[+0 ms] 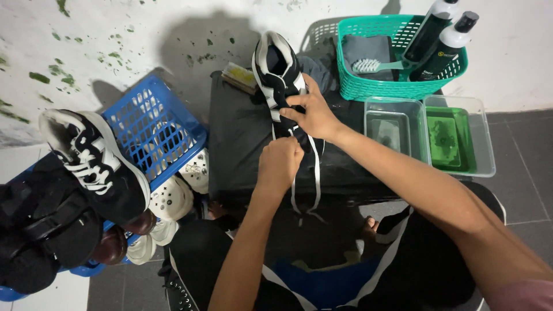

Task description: Scrubbing and wiping shoe laces with a cloth and brush to clean them.

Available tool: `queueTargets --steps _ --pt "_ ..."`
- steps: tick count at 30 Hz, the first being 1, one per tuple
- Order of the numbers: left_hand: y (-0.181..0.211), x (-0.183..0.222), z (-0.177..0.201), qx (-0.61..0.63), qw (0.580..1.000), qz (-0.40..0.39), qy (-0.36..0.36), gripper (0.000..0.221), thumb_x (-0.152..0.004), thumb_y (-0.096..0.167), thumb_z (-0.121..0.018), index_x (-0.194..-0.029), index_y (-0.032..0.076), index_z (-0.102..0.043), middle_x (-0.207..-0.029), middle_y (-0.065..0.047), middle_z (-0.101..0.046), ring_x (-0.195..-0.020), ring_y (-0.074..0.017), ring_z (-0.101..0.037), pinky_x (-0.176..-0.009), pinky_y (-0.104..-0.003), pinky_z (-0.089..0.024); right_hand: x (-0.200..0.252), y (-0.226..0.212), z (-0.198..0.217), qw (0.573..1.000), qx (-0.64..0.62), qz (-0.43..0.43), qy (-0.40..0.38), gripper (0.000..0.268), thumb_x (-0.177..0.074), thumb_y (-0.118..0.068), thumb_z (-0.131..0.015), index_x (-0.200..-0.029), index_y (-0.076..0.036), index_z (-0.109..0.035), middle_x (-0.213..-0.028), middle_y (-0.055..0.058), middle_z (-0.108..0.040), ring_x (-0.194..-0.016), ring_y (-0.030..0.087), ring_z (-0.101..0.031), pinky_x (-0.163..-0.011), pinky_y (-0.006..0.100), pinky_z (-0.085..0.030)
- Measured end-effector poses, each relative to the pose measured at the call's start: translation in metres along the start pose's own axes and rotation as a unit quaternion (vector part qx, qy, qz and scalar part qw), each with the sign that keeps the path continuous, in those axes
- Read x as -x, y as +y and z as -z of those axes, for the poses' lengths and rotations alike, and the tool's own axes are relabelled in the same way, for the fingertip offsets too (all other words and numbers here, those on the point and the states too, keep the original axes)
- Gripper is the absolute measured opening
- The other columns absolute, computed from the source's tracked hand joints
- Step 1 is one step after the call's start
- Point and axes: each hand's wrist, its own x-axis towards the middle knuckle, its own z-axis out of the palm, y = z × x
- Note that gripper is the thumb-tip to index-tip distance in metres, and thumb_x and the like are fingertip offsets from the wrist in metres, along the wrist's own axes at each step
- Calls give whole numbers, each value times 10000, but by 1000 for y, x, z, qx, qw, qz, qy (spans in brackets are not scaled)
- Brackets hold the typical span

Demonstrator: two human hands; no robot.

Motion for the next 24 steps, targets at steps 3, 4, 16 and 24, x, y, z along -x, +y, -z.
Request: queueTargets --steps 3,4,16,24 --pt "-2 5 11 0 1000 -27 -3 311 -930 193 -538 -642 77 -556 -538 -98 -568 -574 -350 -702 -493 -396 -576 -4 14 -5 1000 -15 0 3 189 -965 -304 -769 -1020 -124 -773 -1585 326 -186 -1422 586 -302 -1171 643 -307" --pt "-2 5 12 0 1000 -28 -3 311 -930 193 -538 -642 77 -556 -538 -98 -568 -574 -350 -702 -493 -396 -576 -3 12 -4 1000 -15 1 4 189 -965 -304 -769 -1020 -124 -773 -1585 326 -186 -1422 586 -302 -1171 643 -307" --pt "13 14 30 28 999 19 -14 368 -945 324 -579 -636 129 -540 -528 -54 -536 -560 -320 -687 -510 -387 -564 2 -10 5 999 -21 -21 -13 155 -955 -337 -770 -981 -184 -761 -1605 271 -173 -1449 540 -309 -1206 601 -294" --pt "18 4 33 -79 994 65 30 313 -974 388 -625 -840 108 -664 -727 -84 -654 -773 -314 -745 -640 -424 -617 0 -6 4 1000 -4 -24 -17 147 -972 -346 -745 -1037 -215 -757 -1603 261 -193 -1463 513 -301 -1218 572 -280"
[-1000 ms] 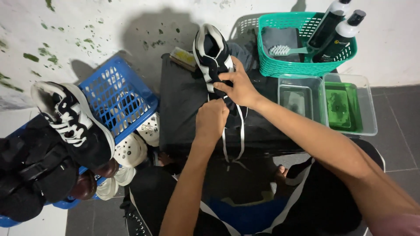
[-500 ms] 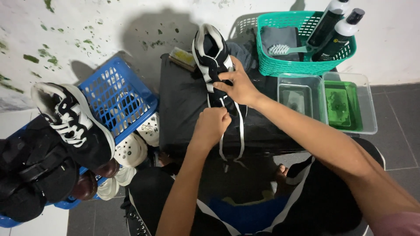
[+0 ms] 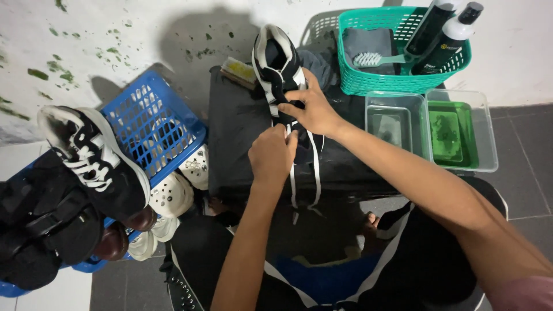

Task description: Scrubbing and wiping shoe laces with a cloth and brush to clean them.

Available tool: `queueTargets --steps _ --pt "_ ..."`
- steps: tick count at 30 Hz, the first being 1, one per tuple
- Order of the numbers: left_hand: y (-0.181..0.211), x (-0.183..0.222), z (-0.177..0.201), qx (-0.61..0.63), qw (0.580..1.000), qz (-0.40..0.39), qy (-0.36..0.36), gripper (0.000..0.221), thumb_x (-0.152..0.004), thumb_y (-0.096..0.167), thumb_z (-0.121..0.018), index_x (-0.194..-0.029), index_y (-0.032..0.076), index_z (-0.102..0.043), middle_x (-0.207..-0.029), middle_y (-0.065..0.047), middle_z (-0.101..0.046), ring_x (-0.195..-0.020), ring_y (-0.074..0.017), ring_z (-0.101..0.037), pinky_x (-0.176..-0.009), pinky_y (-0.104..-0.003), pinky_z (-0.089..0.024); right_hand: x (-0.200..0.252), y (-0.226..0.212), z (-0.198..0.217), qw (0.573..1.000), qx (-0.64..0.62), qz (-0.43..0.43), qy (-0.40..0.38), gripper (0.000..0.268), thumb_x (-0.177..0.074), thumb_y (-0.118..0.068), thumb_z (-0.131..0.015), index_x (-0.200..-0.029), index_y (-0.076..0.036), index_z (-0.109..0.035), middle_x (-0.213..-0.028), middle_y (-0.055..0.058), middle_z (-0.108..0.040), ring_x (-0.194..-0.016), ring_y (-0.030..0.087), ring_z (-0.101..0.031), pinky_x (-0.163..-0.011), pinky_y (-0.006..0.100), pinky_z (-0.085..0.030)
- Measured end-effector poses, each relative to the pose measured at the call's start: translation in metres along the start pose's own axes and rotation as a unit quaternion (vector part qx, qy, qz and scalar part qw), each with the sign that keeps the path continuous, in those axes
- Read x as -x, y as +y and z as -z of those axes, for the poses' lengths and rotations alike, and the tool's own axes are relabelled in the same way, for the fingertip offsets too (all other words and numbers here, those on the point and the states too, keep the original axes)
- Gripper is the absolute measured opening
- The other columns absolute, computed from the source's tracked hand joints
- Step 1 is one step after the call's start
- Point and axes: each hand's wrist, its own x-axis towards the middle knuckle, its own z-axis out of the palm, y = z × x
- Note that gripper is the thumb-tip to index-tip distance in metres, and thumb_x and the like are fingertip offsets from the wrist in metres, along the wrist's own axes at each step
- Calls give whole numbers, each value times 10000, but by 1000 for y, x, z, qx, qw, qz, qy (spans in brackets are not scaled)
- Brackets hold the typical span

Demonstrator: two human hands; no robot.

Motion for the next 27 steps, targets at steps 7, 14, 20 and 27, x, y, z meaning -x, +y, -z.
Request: queueTargets --steps 7,14,20,27 --pt "-14 -4 -27 -10 998 -53 -18 280 -976 259 -586 -770 101 -693 -618 -88 -629 -642 -361 -724 -544 -442 -601 1 25 -9 999 22 26 18 190 -948 -319 -779 -1054 -163 -757 -1575 316 -212 -1424 527 -359 -1208 554 -332" --pt "-17 -5 -20 53 993 -109 -12 430 -1005 163 -596 -618 101 -420 -562 -72 -486 -501 -346 -555 -498 -488 -417 -7 40 -6 997 -15 68 -24 84 -990 -241 -704 -976 -168 -744 -1630 261 -124 -1549 368 22 -1243 564 -195" --pt "-20 -6 -14 72 989 -114 -54 471 -995 143 -608 -614 113 -333 -570 -20 -366 -477 -198 -423 -481 -435 -352 -8 42 -8 998 -27 58 -27 128 -979 -250 -704 -1042 -159 -766 -1635 222 -94 -1553 367 -34 -1232 572 -269" --pt "-21 -2 -26 163 980 -103 37 337 -935 180 -565 -629 63 -487 -536 -154 -513 -559 -384 -662 -485 -423 -538 -1 13 -4 999 26 16 7 155 -967 -352 -750 -1024 -207 -756 -1606 268 -201 -1451 504 -339 -1199 578 -316"
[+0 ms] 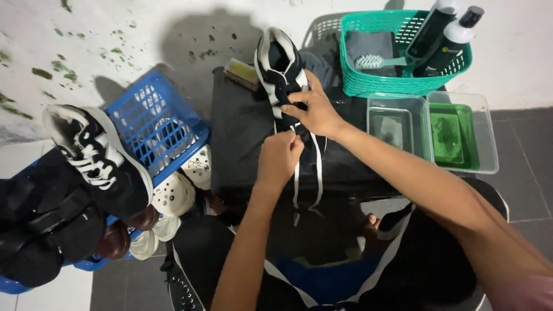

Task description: Scrubbing and wiping shoe laces with a cloth and brush to clean them.

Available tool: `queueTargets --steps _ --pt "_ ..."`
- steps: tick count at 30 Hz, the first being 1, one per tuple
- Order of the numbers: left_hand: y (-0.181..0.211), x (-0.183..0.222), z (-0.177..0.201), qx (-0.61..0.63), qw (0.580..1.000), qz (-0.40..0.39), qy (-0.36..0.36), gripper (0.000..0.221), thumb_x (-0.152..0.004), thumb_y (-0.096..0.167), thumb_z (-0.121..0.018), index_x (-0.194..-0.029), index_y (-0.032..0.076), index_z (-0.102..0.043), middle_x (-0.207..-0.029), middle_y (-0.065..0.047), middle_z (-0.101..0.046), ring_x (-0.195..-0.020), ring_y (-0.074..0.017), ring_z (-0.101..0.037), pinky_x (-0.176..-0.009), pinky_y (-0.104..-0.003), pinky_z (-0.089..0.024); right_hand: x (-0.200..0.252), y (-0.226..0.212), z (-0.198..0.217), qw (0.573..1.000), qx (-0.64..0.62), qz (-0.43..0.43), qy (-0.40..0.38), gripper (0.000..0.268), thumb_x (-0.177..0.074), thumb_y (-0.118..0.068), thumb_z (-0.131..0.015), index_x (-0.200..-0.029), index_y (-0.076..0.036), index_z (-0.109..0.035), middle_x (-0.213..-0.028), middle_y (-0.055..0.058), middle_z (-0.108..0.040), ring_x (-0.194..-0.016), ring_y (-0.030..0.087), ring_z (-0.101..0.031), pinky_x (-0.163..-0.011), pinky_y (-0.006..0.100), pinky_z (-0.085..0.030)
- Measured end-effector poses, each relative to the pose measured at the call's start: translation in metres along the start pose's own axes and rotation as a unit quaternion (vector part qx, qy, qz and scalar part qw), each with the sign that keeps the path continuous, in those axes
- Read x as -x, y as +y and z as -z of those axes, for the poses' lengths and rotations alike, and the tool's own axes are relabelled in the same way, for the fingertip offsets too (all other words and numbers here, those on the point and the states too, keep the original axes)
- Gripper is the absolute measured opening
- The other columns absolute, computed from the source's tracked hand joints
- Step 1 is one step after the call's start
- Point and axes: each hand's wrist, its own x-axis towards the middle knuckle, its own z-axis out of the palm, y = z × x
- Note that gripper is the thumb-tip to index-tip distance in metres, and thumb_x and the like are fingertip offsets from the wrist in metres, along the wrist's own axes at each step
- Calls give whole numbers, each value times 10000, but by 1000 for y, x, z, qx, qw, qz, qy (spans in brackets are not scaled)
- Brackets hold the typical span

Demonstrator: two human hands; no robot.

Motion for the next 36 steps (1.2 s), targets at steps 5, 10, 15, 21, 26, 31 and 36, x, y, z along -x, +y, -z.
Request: queueTargets --steps 5,10,15,21,26,31,36 --pt "14 0 6 -45 996 78 -10 350 -951 336 -599 -709 86 -566 -624 -130 -599 -653 -366 -714 -557 -443 -585 5 -18 3 1000 -6 4 4 168 -983 -322 -735 -1036 -164 -752 -1584 305 -206 -1427 540 -347 -1186 586 -324" --pt "19 -6 12 -82 993 86 -15 364 -997 376 -583 -772 91 -606 -691 -104 -624 -727 -357 -735 -597 -450 -597 3 -4 3 1000 11 7 8 146 -968 -328 -741 -1027 -195 -754 -1587 302 -220 -1428 513 -366 -1191 555 -337" --pt "13 -9 15 17 995 97 -22 380 -998 337 -577 -741 58 -592 -635 -144 -597 -682 -371 -709 -554 -416 -566 4 -29 28 994 -72 -53 -57 197 -989 -378 -666 -1064 -216 -750 -1599 245 -301 -1448 440 -377 -1180 530 -337" --pt "-2 -5 13 130 983 128 -38 380 -957 414 -631 -769 83 -645 -619 -93 -616 -642 -309 -689 -530 -378 -553 13 -34 46 991 97 48 -83 343 -913 -197 -742 -1214 -277 -598 -1363 166 -468 -1258 443 -568 -1027 532 -498" --pt "-9 -7 6 235 960 139 -61 401 -935 457 -666 -864 63 -689 -660 -96 -636 -682 -252 -679 -583 -371 -542 17 -44 75 979 83 60 -175 656 -834 17 -716 -1400 -219 -481 -1208 238 -501 -1079 499 -608 -899 548 -537" --pt "-3 -4 7 262 954 133 -57 361 -951 378 -678 -887 24 -702 -668 -126 -638 -670 -245 -670 -598 -356 -536 27 -26 69 977 109 -17 -181 448 -841 -251 -797 -1176 -130 -525 -915 196 -732 -877 407 -731 -730 502 -568" --pt "1 -3 10 237 961 138 -43 331 -944 356 -681 -902 27 -695 -693 -132 -663 -683 -262 -684 -614 -364 -538 26 -14 46 985 109 -34 -126 485 -808 -279 -845 -1187 -146 -574 -836 87 -768 -757 261 -759 -631 391 -590"
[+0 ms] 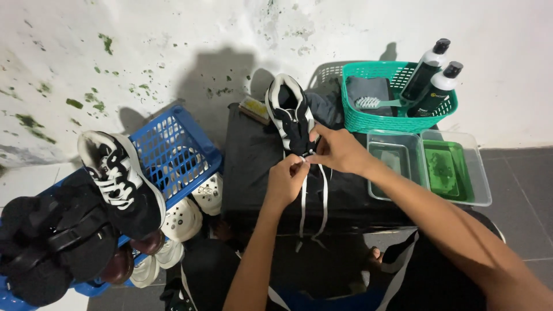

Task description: Scrubbing and wiping shoe laces with a cloth and brush to clean them.

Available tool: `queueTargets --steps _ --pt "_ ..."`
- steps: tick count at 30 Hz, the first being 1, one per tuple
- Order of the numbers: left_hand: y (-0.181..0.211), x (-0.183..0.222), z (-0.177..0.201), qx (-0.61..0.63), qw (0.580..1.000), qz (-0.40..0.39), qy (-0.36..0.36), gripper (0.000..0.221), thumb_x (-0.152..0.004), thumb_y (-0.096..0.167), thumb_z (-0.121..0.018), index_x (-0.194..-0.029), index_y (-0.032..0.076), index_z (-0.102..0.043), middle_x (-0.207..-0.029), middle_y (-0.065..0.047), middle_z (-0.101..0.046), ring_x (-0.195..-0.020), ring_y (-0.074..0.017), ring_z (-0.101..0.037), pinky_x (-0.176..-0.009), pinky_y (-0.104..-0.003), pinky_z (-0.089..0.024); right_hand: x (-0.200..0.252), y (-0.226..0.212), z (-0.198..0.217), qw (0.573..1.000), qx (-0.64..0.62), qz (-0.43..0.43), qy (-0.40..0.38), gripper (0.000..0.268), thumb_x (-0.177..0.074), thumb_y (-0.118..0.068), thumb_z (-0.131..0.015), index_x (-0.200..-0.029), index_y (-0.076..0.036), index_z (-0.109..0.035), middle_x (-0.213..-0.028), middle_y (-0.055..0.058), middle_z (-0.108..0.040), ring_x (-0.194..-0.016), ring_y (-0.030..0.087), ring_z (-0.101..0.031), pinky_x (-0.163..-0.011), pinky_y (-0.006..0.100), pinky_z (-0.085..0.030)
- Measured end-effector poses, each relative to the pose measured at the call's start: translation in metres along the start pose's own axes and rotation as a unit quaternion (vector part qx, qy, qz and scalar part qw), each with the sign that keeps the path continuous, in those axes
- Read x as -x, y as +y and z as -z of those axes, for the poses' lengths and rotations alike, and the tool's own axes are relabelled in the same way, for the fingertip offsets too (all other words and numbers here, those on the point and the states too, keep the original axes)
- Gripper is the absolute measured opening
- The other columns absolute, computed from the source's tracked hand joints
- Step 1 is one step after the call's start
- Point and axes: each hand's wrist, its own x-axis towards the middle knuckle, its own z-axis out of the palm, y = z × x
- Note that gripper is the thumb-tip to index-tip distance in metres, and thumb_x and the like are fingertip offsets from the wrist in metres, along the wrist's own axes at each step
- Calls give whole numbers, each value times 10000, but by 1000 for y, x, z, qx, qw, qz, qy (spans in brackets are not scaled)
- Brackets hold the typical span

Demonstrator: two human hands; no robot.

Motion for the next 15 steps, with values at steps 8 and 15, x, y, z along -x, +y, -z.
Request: queueTargets --steps 8,15 --pt "-6 -4 -4 0 1000 -10 3 230 -923 256 -671 -858 36 -685 -675 -129 -644 -667 -266 -659 -622 -368 -523 -19 7 -14 988 110 18 109 81 -876 -160 -745 -922 -165 -679 -831 79 -760 -835 325 -742 -707 430 -601" --pt "-7 -2 -3 20 1000 19 -7 258 -907 303 -686 -881 48 -711 -714 -122 -673 -703 -246 -671 -639 -375 -536 -9 11 6 994 -52 23 90 413 -831 -146 -811 -1188 -165 -605 -866 132 -711 -775 312 -724 -739 439 -580"
